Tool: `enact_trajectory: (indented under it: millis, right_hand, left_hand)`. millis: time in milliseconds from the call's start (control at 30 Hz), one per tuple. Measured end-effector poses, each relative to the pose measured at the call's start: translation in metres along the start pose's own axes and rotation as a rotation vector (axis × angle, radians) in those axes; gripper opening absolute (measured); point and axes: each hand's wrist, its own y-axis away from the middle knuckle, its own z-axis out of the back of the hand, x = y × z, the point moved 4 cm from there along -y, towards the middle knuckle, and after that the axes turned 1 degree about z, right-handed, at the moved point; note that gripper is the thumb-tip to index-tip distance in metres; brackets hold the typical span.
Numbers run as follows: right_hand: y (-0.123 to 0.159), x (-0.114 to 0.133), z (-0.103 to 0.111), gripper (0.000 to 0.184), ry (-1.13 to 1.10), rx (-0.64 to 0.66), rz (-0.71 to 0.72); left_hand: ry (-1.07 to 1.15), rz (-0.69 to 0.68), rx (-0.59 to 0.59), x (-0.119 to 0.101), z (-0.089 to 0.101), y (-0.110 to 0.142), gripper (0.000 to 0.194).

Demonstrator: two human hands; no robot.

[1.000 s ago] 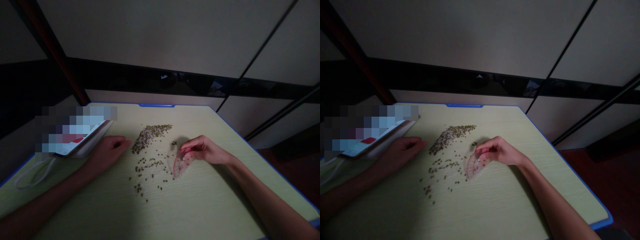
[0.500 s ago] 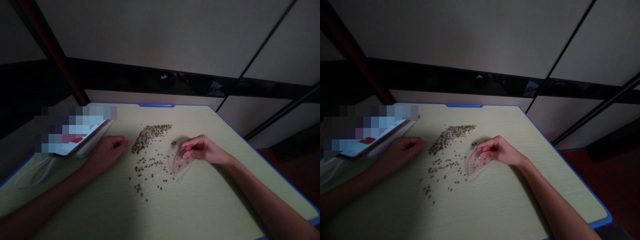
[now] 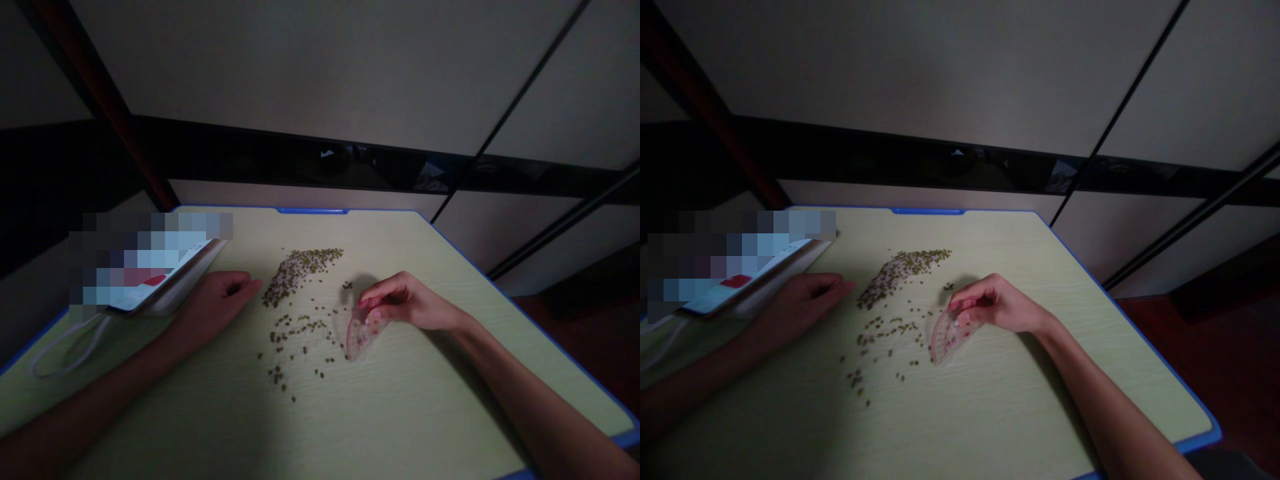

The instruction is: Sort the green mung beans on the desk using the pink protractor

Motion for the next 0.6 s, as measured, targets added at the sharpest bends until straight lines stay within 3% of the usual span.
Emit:
enact_trajectory:
  millis: [200, 600]
  right_hand:
    - [0.0001, 0.003, -0.008, 0.015, 0.059, 0.022, -0.009]
    - [-0.0032, -0.0037, 0.0004, 0.019, -0.046, -0.161, 0.023]
  left_hand:
    - [0.012, -0.005, -0.003, -0.001, -0.0007, -0.0006, 0.036]
    - [0.005, 0.0, 0.006, 0.0006, -0.001, -0.0003, 0.037]
